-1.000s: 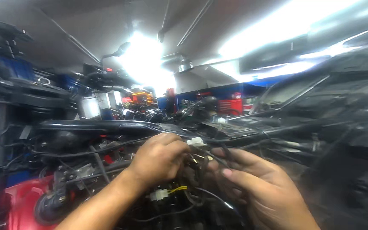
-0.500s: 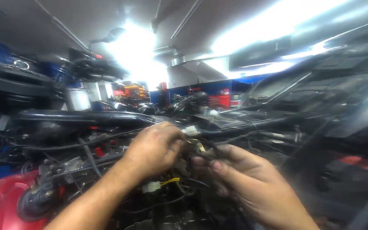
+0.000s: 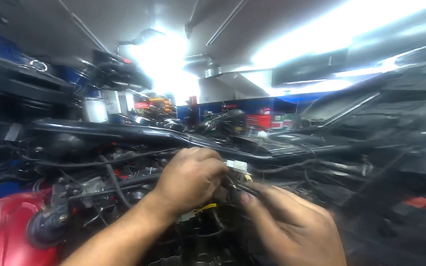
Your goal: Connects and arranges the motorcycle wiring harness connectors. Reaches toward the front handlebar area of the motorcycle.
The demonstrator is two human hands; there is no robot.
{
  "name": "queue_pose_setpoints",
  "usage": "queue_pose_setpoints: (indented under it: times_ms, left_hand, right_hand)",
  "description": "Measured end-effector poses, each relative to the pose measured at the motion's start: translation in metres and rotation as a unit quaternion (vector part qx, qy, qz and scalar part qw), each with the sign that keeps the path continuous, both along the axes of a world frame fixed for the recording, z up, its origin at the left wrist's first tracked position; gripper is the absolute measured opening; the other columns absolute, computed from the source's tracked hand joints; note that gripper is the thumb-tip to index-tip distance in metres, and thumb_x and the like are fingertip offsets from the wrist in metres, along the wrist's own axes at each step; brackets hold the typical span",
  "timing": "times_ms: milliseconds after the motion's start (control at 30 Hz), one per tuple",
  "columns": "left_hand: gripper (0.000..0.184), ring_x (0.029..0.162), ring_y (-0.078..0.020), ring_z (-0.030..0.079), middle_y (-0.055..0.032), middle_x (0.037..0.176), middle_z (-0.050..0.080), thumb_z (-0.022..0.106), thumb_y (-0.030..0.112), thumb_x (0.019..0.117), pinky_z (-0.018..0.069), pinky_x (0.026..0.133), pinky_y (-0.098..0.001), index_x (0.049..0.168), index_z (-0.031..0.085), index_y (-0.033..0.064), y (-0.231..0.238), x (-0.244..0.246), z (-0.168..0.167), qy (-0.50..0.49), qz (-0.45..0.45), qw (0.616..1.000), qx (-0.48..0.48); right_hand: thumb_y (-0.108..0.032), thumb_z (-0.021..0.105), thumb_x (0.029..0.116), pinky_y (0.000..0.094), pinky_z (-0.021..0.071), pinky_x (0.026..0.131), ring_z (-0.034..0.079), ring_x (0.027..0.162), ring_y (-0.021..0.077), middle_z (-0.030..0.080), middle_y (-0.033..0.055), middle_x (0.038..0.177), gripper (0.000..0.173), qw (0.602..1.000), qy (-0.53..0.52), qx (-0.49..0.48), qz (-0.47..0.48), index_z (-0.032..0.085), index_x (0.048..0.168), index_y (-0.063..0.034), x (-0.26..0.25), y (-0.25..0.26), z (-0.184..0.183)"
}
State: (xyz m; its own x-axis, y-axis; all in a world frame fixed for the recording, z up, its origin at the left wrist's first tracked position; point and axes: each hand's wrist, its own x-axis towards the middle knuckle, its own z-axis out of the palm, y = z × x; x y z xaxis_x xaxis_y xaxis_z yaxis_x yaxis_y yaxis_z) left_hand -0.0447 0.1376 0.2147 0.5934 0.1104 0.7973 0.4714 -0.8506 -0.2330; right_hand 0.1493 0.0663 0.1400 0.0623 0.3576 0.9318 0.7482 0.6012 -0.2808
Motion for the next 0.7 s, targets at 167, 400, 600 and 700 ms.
queue_pose_setpoints:
  times_ms: [167, 400, 600, 700]
  left_hand:
    - [0.013, 0.105, -0.0114, 0.068, 0.0032, 0.109, 0.074, 0.074, 0.015, 0.0913, 0.0576, 0.093, -0.0339, 0.103, 0.08, 0.0176, 0.001, 0.0, 0.001, 0.007, 0.0, 1.0, -0.017]
    - [0.02, 0.105, -0.0066, 0.068, 0.0037, 0.108, 0.075, 0.073, 0.006, 0.0899, 0.0584, 0.094, -0.029, 0.107, 0.079, 0.0149, -0.001, -0.006, 0.01, 0.001, -0.058, 0.994, -0.096]
    - [0.018, 0.112, -0.0108, 0.065, 0.0049, 0.118, 0.072, 0.072, 0.026, 0.0963, 0.0538, 0.097, -0.0371, 0.112, 0.077, 0.0194, 0.001, -0.007, 0.011, 0.094, -0.031, 0.993, -0.059]
    - [0.012, 0.109, -0.0097, 0.065, 0.007, 0.114, 0.072, 0.07, 0.028, 0.0975, 0.0544, 0.093, -0.0368, 0.103, 0.079, 0.0221, 0.003, -0.005, 0.009, 0.087, -0.038, 0.994, -0.046]
  right_hand:
    - [-0.036, 0.062, 0.0981, 0.0232, 0.0551, 0.06, 0.066, 0.072, -0.0009, 0.073, -0.008, 0.085, 0.025, 1.0, -0.003, 0.005, -0.03, 0.079, 0.104, -0.0181, -0.005, 0.009, 0.002]
    - [-0.035, 0.059, 0.0971, 0.0243, 0.0496, 0.054, 0.061, 0.064, -0.001, 0.069, -0.0094, 0.077, 0.023, 0.999, -0.023, -0.012, -0.029, 0.075, 0.098, -0.019, -0.004, 0.015, 0.003]
    - [-0.033, 0.059, 0.0979, 0.019, 0.0536, 0.059, 0.064, 0.07, -0.0045, 0.071, -0.0106, 0.083, 0.023, 1.0, -0.004, -0.007, 0.017, 0.076, 0.102, -0.0182, -0.001, 0.017, 0.002]
    - [-0.032, 0.06, 0.0987, 0.0186, 0.0575, 0.062, 0.067, 0.074, -0.0024, 0.073, -0.0098, 0.087, 0.022, 0.997, 0.026, -0.011, 0.073, 0.075, 0.105, -0.0165, 0.0, 0.018, 0.002]
